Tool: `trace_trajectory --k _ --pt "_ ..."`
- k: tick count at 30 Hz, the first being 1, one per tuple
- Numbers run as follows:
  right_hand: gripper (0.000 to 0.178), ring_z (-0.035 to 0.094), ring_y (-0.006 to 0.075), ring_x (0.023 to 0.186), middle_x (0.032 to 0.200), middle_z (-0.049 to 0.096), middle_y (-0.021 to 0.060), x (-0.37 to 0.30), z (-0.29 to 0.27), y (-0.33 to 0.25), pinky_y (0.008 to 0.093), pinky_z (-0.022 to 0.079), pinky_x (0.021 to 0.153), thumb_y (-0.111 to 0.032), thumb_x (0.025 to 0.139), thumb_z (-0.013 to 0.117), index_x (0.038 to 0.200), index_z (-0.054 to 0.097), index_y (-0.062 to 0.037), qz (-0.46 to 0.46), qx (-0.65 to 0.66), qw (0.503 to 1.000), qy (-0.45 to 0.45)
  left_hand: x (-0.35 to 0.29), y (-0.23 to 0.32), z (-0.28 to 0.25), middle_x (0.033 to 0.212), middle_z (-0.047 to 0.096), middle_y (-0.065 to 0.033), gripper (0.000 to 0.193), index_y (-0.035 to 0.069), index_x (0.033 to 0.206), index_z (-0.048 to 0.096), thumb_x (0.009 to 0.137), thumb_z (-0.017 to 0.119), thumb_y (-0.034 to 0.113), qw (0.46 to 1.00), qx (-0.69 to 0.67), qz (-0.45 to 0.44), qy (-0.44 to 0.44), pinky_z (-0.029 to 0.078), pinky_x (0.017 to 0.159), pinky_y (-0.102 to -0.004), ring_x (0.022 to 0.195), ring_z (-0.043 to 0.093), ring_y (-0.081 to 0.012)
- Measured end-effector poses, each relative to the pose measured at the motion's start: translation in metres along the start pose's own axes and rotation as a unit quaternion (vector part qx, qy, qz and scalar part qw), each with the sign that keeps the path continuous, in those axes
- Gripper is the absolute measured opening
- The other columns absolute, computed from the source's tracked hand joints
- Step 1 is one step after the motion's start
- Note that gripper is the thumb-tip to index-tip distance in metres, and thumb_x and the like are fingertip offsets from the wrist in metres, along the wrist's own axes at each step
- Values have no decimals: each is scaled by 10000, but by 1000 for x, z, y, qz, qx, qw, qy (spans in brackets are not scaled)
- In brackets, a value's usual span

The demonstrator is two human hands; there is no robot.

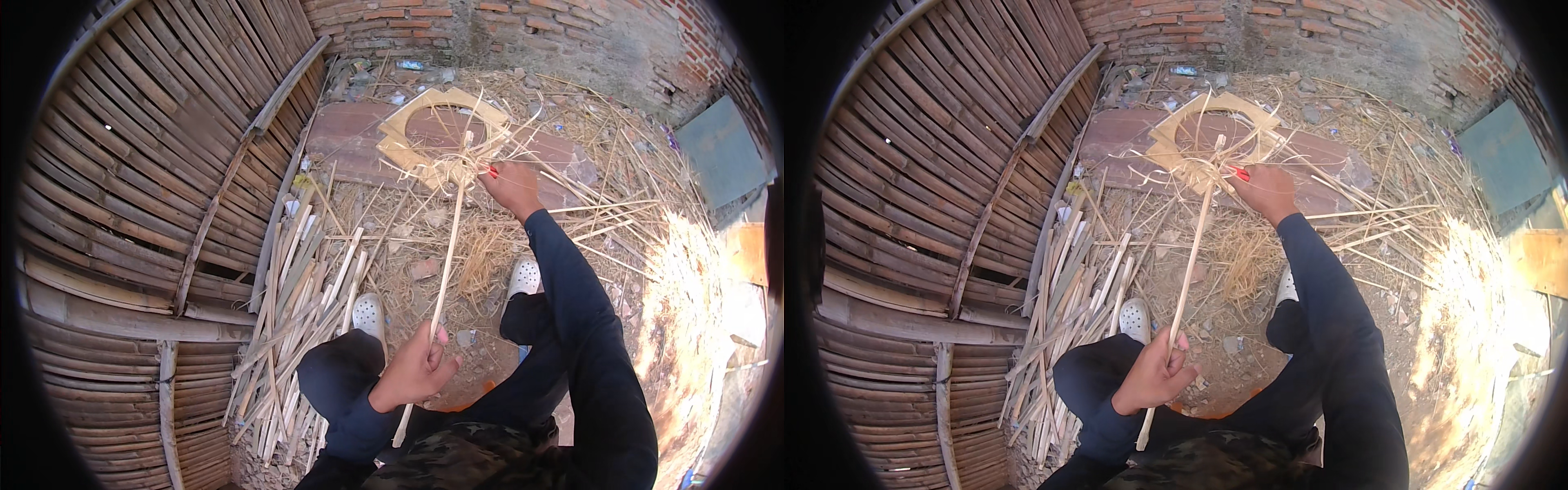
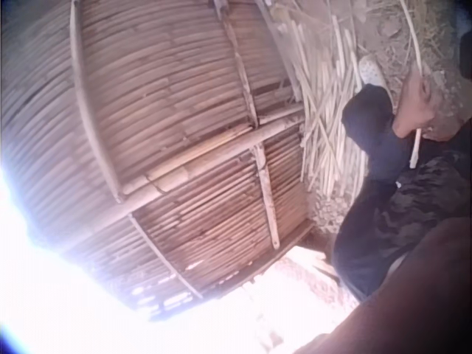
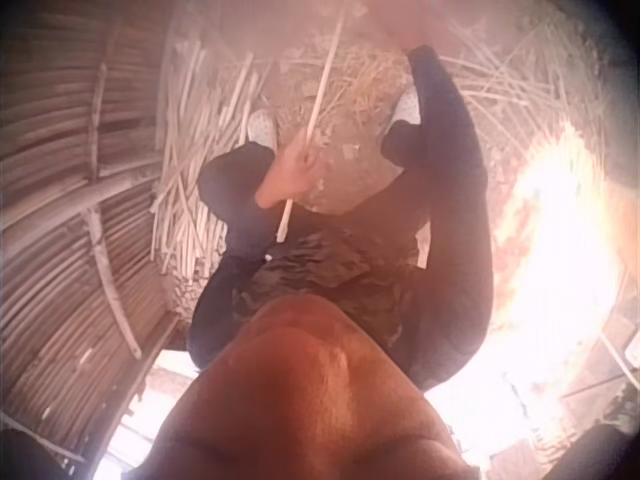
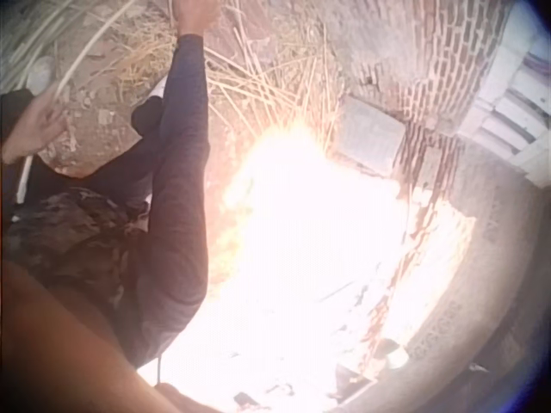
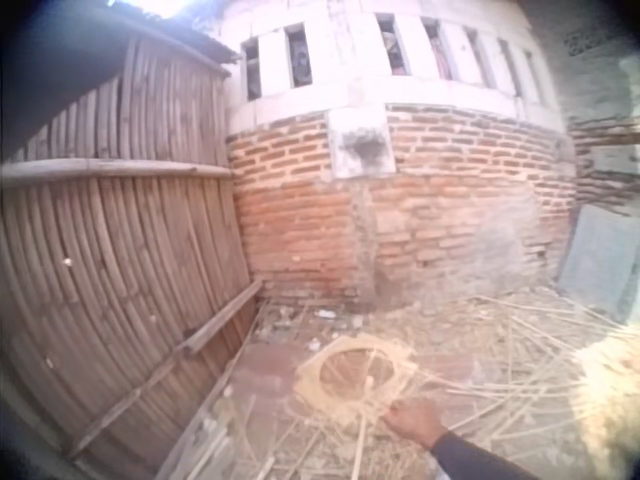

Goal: The person sits on the ground and uses a red utility knife to split a long bamboo stick into thin strips. They hold the stick with one hand and carefully shave off layers with the other, creating a pile of bamboo shavings.

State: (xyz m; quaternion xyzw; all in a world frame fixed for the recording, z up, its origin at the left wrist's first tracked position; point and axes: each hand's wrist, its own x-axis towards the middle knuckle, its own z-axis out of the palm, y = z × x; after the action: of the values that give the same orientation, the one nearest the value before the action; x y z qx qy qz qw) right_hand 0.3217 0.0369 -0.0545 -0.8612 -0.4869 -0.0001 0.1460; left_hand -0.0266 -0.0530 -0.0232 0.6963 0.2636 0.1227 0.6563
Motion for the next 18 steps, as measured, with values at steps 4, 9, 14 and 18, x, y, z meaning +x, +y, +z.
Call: trace_trajectory --k 4,9,14,18 --pt "619 654 343 767 783 674 176 -17 -12 -17 447 499 677 -648 848 484 834 716 -75 -23 81 996 41 8 -22 0 559 309 55 178 62 1041 424 967 538 176 990 -137 -13 23 238 468 -228 480 277 -35" --pt "652 625 342 571 589 621 140 -80 -24 -53 435 477 527 -715 818 493 768 736 -112 -216 94 969 -68 11 -5 -13 534 276 52 288 79 1023 447 1044 322 338 928 -366 -66 26 242 453 -245 419 246 -61" --pt "600 580 329 483 484 538 124 -115 -27 -83 422 440 465 -666 776 597 593 638 -96 -322 118 938 -51 11 -3 -15 520 276 45 254 104 965 425 1042 315 321 889 -452 -75 18 249 452 -238 374 228 -69" --pt "615 566 301 441 474 542 111 -80 -15 -66 403 429 436 -695 772 579 583 640 -113 -241 95 966 11 12 -3 -16 518 278 46 234 115 937 408 1040 319 306 898 -430 -90 -7 253 447 -237 369 228 -71"
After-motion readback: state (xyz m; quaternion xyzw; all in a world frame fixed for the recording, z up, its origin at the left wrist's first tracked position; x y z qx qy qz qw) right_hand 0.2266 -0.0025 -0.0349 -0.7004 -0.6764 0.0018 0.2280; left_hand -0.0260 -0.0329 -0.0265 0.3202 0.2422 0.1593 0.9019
